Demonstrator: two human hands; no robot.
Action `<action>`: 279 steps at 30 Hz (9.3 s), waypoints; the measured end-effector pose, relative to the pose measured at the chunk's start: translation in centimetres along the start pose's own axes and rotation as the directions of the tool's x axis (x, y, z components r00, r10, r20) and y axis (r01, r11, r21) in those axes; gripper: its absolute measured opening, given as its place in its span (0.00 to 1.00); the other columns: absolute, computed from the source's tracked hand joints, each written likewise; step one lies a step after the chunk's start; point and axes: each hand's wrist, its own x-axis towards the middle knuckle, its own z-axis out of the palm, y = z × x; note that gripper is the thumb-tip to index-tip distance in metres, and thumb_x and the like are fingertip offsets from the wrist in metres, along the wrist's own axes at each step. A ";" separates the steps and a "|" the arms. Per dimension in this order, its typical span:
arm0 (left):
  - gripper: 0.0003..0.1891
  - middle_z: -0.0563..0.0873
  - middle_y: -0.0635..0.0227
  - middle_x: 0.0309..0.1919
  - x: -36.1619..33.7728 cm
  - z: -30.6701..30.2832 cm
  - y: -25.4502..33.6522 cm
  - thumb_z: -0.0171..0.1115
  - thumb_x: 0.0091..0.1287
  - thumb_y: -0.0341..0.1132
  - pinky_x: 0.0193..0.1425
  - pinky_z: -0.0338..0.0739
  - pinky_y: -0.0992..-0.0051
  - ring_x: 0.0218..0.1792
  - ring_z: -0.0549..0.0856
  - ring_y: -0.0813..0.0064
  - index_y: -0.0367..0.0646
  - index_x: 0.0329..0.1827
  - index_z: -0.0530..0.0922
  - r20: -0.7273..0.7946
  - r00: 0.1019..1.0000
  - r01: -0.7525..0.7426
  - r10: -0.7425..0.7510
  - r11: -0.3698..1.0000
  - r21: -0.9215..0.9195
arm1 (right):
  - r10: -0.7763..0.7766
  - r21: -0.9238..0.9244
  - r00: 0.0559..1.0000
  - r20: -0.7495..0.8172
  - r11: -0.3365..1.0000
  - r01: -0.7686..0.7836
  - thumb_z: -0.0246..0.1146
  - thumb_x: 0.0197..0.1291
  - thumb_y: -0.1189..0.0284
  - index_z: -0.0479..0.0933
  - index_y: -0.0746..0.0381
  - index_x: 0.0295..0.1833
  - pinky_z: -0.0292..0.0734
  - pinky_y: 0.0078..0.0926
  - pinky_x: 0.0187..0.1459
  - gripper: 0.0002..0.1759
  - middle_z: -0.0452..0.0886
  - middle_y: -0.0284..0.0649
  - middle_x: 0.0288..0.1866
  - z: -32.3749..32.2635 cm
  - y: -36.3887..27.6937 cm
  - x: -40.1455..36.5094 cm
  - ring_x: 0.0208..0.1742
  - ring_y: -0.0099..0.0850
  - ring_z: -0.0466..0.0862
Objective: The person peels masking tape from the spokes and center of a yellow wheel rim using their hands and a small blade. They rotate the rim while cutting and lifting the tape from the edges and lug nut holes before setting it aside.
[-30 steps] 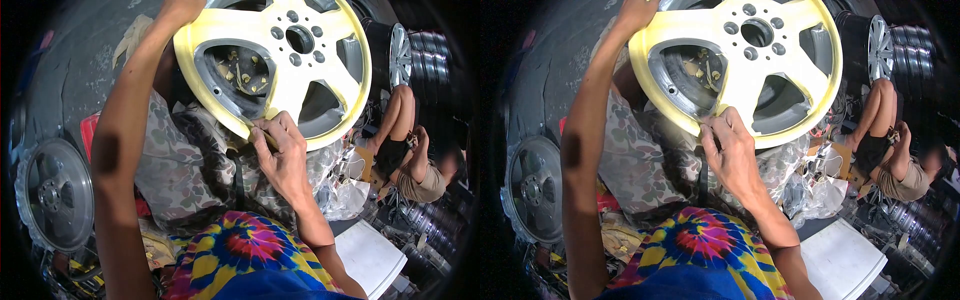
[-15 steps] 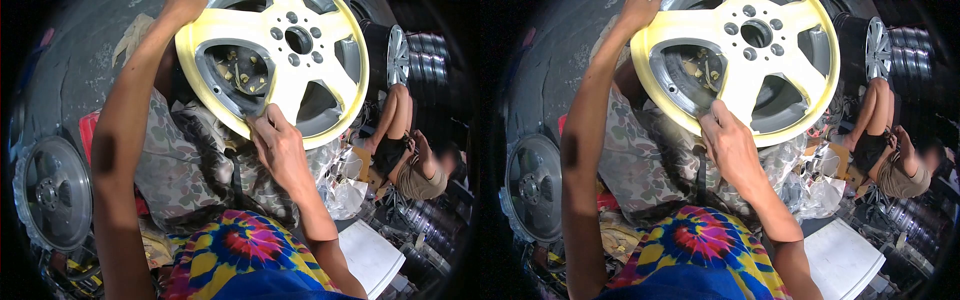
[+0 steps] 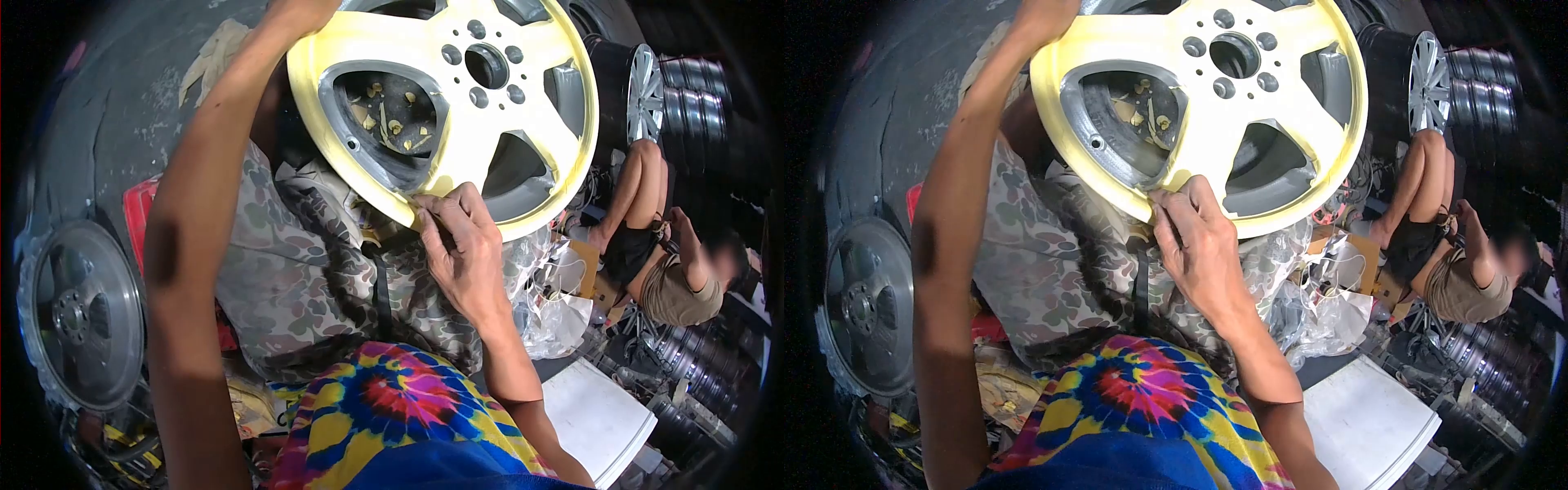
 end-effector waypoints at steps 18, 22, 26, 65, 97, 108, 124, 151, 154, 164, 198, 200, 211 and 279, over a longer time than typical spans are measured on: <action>0.20 0.88 0.39 0.56 0.4 0.5 -0.5 0.63 0.76 0.43 0.66 0.78 0.47 0.62 0.85 0.37 0.37 0.61 0.82 -0.025 1.000 -0.012 0.013 1.000 0.026 | -0.261 -0.378 0.881 0.395 0.828 0.415 0.64 0.61 0.78 0.82 0.70 0.53 0.82 0.42 0.49 0.15 0.75 0.46 0.49 -2.2 -0.4 2.7 0.49 0.44 0.83; 0.20 0.88 0.40 0.56 0.4 0.8 -0.6 0.63 0.76 0.44 0.66 0.79 0.47 0.62 0.85 0.38 0.37 0.61 0.82 -0.031 0.999 -0.009 0.011 0.996 0.088 | -0.078 -0.096 0.988 0.131 0.991 0.091 0.66 0.66 0.81 0.85 0.68 0.53 0.81 0.41 0.43 0.11 0.79 0.47 0.41 -2.0 0.4 2.1 0.39 0.45 0.85; 0.20 0.88 0.40 0.57 0.0 0.6 0.3 0.63 0.76 0.44 0.67 0.79 0.46 0.62 0.85 0.37 0.38 0.61 0.82 -0.018 1.000 0.011 -0.010 0.997 0.076 | 0.105 -0.071 0.993 0.052 0.992 -0.101 0.68 0.68 0.79 0.86 0.67 0.53 0.79 0.40 0.41 0.10 0.80 0.49 0.40 -2.2 0.0 0.9 0.36 0.49 0.85; 0.13 0.90 0.38 0.44 -4.9 -4.2 6.6 0.64 0.72 0.35 0.58 0.82 0.50 0.50 0.89 0.37 0.30 0.43 0.87 -0.001 0.946 -0.323 0.324 0.943 -0.084 | 0.067 -0.099 0.998 -0.017 0.993 -0.069 0.69 0.68 0.77 0.85 0.68 0.46 0.77 0.42 0.37 0.05 0.80 0.50 0.34 1.0 -0.4 1.4 0.31 0.50 0.83; 0.14 0.89 0.41 0.37 -5.5 -2.6 6.2 0.65 0.71 0.37 0.51 0.81 0.50 0.44 0.89 0.40 0.32 0.36 0.87 0.031 0.881 -0.469 0.472 0.881 -0.067 | -0.150 -0.280 0.978 0.147 0.942 0.186 0.71 0.65 0.78 0.87 0.67 0.47 0.79 0.39 0.38 0.07 0.86 0.48 0.37 0.0 0.1 4.2 0.33 0.44 0.86; 0.15 0.88 0.36 0.35 -7.1 -3.1 7.7 0.61 0.72 0.36 0.46 0.82 0.49 0.41 0.89 0.37 0.30 0.36 0.85 0.218 0.860 -0.444 0.462 0.887 -0.128 | -0.037 -0.313 0.990 0.134 0.947 0.078 0.71 0.65 0.77 0.86 0.67 0.48 0.83 0.41 0.42 0.08 0.87 0.54 0.41 -0.5 0.1 3.4 0.39 0.52 0.88; 0.09 0.88 0.54 0.33 -9.2 -0.4 8.0 0.67 0.66 0.32 0.48 0.80 0.61 0.38 0.88 0.55 0.34 0.43 0.86 0.416 0.693 -0.575 0.589 0.799 -0.175 | 0.067 0.177 0.998 0.006 0.982 -0.067 0.72 0.71 0.73 0.89 0.68 0.55 0.83 0.25 0.41 0.12 0.90 0.39 0.38 -4.2 7.5 11.7 0.36 0.23 0.85; 0.16 0.92 0.63 0.32 -11.0 0.2 8.8 0.71 0.73 0.41 0.38 0.82 0.74 0.33 0.89 0.76 0.32 0.43 0.89 0.848 0.501 -0.042 0.173 0.984 -0.175 | 0.085 0.231 0.996 -0.004 0.970 -0.082 0.71 0.72 0.71 0.90 0.65 0.57 0.79 0.26 0.45 0.13 0.87 0.40 0.43 -4.2 8.2 8.9 0.42 0.25 0.84; 0.16 0.93 0.63 0.34 -11.5 0.8 9.1 0.72 0.73 0.41 0.38 0.84 0.76 0.33 0.89 0.77 0.33 0.45 0.90 0.867 0.484 0.133 0.120 0.969 -0.209 | 0.090 0.166 0.995 0.044 0.982 -0.096 0.71 0.72 0.71 0.90 0.63 0.59 0.79 0.25 0.44 0.14 0.89 0.41 0.43 -4.9 6.3 8.4 0.41 0.24 0.84; 0.15 0.94 0.60 0.37 -11.5 1.2 8.2 0.72 0.73 0.39 0.42 0.87 0.76 0.36 0.92 0.75 0.33 0.47 0.90 0.883 0.466 0.250 0.063 0.948 -0.199 | 0.011 0.026 0.999 0.050 1.000 -0.013 0.72 0.67 0.68 0.92 0.61 0.56 0.77 0.29 0.43 0.15 0.91 0.42 0.37 -5.0 6.6 8.8 0.34 0.30 0.79; 0.11 0.86 0.51 0.37 -11.8 -0.5 8.5 0.65 0.70 0.36 0.57 0.79 0.60 0.46 0.85 0.51 0.35 0.45 0.83 0.620 0.617 -0.509 0.484 0.847 -0.155 | 0.145 0.134 0.980 -0.135 0.983 -0.127 0.73 0.69 0.69 0.90 0.66 0.57 0.76 0.25 0.39 0.16 0.81 0.34 0.29 -4.4 6.8 7.3 0.32 0.22 0.75; 0.11 0.87 0.53 0.34 -11.4 -0.4 8.5 0.66 0.69 0.35 0.52 0.81 0.63 0.41 0.86 0.54 0.35 0.45 0.82 0.695 0.595 -0.405 0.403 0.898 -0.173 | 0.190 0.176 0.973 -0.133 0.970 -0.166 0.72 0.70 0.69 0.90 0.67 0.57 0.75 0.24 0.38 0.16 0.80 0.33 0.28 -4.6 6.8 7.9 0.32 0.20 0.75; 0.15 0.84 0.66 0.29 -12.3 -1.2 9.7 0.78 0.59 0.30 0.45 0.80 0.70 0.33 0.83 0.70 0.37 0.46 0.82 0.445 0.694 -0.504 0.566 0.823 -0.261 | 0.256 0.487 0.930 -0.264 0.868 -0.100 0.71 0.70 0.73 0.89 0.69 0.57 0.72 0.18 0.39 0.14 0.81 0.30 0.33 -1.6 9.3 7.0 0.34 0.16 0.75; 0.15 0.91 0.61 0.37 -13.1 3.3 6.5 0.69 0.78 0.40 0.43 0.87 0.74 0.36 0.89 0.75 0.32 0.46 0.86 0.685 0.724 0.329 0.081 0.833 -0.446 | -0.038 0.088 0.999 -0.009 0.995 0.039 0.68 0.72 0.74 0.88 0.69 0.55 0.82 0.30 0.47 0.12 0.90 0.46 0.42 -5.0 7.0 9.7 0.40 0.32 0.87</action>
